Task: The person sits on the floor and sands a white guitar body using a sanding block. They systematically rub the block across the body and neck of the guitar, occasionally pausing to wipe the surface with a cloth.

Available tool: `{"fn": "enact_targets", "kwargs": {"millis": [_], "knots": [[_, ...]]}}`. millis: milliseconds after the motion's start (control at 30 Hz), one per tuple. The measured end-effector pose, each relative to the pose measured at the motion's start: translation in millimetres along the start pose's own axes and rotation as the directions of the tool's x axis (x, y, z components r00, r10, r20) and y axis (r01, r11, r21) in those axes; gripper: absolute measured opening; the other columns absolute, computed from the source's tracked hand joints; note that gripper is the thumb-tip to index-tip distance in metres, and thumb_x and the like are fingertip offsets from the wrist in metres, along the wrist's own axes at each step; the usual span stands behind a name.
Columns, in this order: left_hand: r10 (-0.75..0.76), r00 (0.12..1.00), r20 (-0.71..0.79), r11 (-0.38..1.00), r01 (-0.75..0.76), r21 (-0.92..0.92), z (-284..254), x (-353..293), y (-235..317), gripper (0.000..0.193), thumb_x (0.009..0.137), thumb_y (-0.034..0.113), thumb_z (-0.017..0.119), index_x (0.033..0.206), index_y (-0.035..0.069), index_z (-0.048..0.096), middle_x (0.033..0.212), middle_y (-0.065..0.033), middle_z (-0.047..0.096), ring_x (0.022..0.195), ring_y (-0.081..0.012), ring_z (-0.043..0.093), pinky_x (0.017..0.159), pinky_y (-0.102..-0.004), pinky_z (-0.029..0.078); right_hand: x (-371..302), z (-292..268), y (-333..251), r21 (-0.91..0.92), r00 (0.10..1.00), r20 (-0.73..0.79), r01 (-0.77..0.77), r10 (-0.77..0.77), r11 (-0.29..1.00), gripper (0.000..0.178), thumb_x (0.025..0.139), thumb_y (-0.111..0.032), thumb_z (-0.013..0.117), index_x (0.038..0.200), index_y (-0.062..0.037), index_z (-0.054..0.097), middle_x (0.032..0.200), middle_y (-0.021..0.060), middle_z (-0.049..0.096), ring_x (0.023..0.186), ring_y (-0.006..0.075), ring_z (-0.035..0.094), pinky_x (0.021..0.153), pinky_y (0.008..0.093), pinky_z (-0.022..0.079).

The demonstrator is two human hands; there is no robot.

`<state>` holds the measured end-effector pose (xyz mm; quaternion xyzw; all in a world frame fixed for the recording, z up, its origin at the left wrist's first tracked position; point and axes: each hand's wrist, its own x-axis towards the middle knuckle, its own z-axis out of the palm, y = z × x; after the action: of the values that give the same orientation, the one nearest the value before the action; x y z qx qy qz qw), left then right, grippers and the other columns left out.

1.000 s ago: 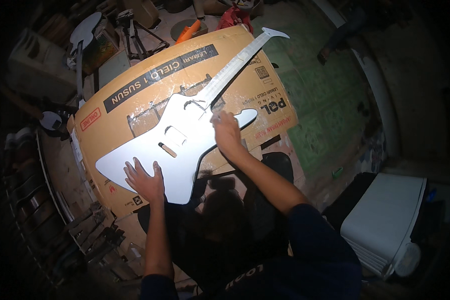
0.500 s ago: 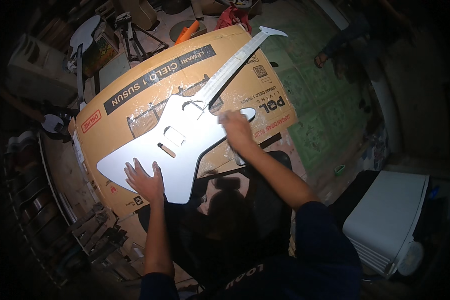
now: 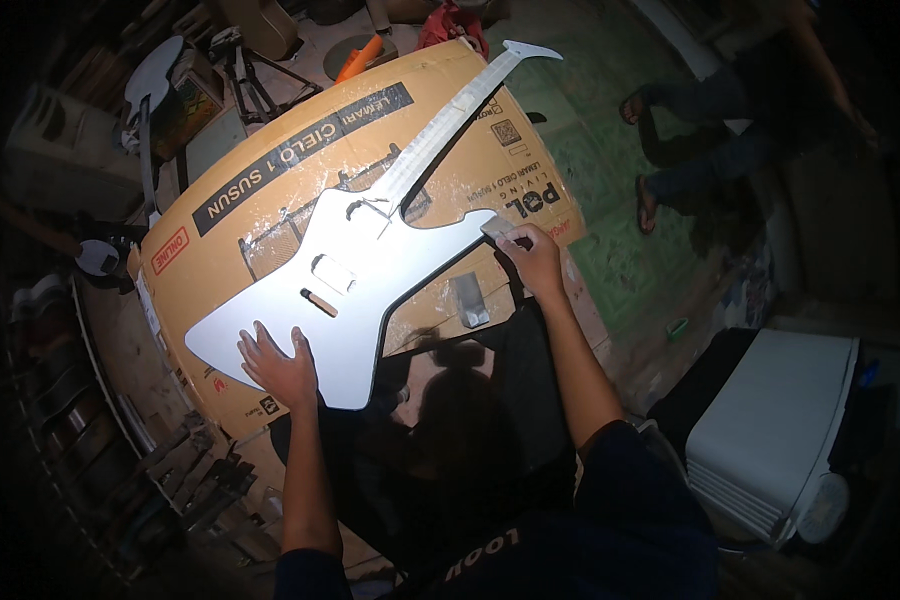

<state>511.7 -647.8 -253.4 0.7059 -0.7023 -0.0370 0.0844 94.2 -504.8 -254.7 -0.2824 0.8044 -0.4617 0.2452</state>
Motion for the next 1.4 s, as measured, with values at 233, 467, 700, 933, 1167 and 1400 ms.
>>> {"fn": "enact_targets", "kwargs": {"millis": [233,467,700,933,1167,1400], "knots": [[-0.019,1.0,0.018,1.0,0.019,0.01,0.8,1.0,-2.6,0.074,0.09,0.041,0.07,0.15,0.007,0.044,0.161,-0.0207,0.031,0.152,-0.036,0.022,0.124,-0.056,0.015,5.3,-10.4,-33.0,0.101,0.987,-0.137,0.096,-0.082,0.99,0.016,0.082,-0.006,0.07,0.076,0.002,0.058,0.1,0.0155,0.069,0.094,0.0248,0.063,0.093,0.0386,0.047],[-0.012,1.0,0.011,1.0,0.011,0.027,0.3,0.3,-3.3,0.072,0.092,0.042,0.068,0.151,0.007,0.044,0.16,-0.0209,0.033,0.151,-0.0364,0.025,0.123,-0.0565,0.017,0.8,-0.3,-50.4,0.21,0.929,0.021,0.358,-0.37,0.91,0.015,0.084,-0.004,0.049,0.073,0.0031,0.055,0.09,0.0138,0.07,0.113,0.0306,0.064,0.104,0.0414,0.044],[-0.021,0.999,0.024,1.0,0.021,-0.02,0.9,1.7,-2.1,0.076,0.089,0.041,0.072,0.15,0.006,0.044,0.161,-0.0213,0.031,0.152,-0.0363,0.023,0.124,-0.056,0.015,5.3,3.0,-32.8,0.572,0.952,0.307,-0.169,-0.019,0.803,0.014,0.084,-0.007,0.051,0.092,0.0011,0.059,0.095,0.0137,0.067,0.095,0.0269,0.064,0.098,0.0385,0.048],[-0.015,0.999,0.033,1.0,0.016,-0.023,1.4,2.1,4.0,0.075,0.088,0.041,0.072,0.149,0.006,0.045,0.161,-0.0206,0.032,0.152,-0.0357,0.023,0.124,-0.056,0.015,5.0,18.9,-13.1,0.115,0.981,0.19,0.024,-0.046,0.993,0.062,0.073,-0.01,0.079,0.125,-0.0027,0.045,0.115,0.0151,0.053,0.115,0.0293,0.055,0.099,0.0411,0.047],[-0.029,0.999,0.032,1.0,0.029,-0.005,-0.7,1.7,-1.1,0.075,0.088,0.041,0.072,0.15,0.007,0.045,0.161,-0.0203,0.032,0.152,-0.0353,0.023,0.124,-0.056,0.016,5.7,45.8,-37.3,-0.448,0.941,0.004,0.304,-0.338,0.841,0.047,0.082,-0.014,0.074,0.124,-0.0012,0.06,0.128,0.0271,0.05,0.119,0.0424,0.052,0.105,0.0468,0.042],[-0.013,1.0,0.014,1.0,0.013,-0.005,0.3,1.3,-0.7,0.072,0.091,0.04,0.07,0.149,0.006,0.045,0.16,-0.0212,0.034,0.151,-0.0366,0.025,0.123,-0.0567,0.017,-0.7,65.2,-30.2,-0.68,0.835,0.063,0.437,-0.547,0.588,0.029,0.086,-0.011,0.07,0.114,-0.0046,0.072,0.12,0.0133,0.067,0.114,0.0336,0.057,0.095,0.0451,0.048]]}}
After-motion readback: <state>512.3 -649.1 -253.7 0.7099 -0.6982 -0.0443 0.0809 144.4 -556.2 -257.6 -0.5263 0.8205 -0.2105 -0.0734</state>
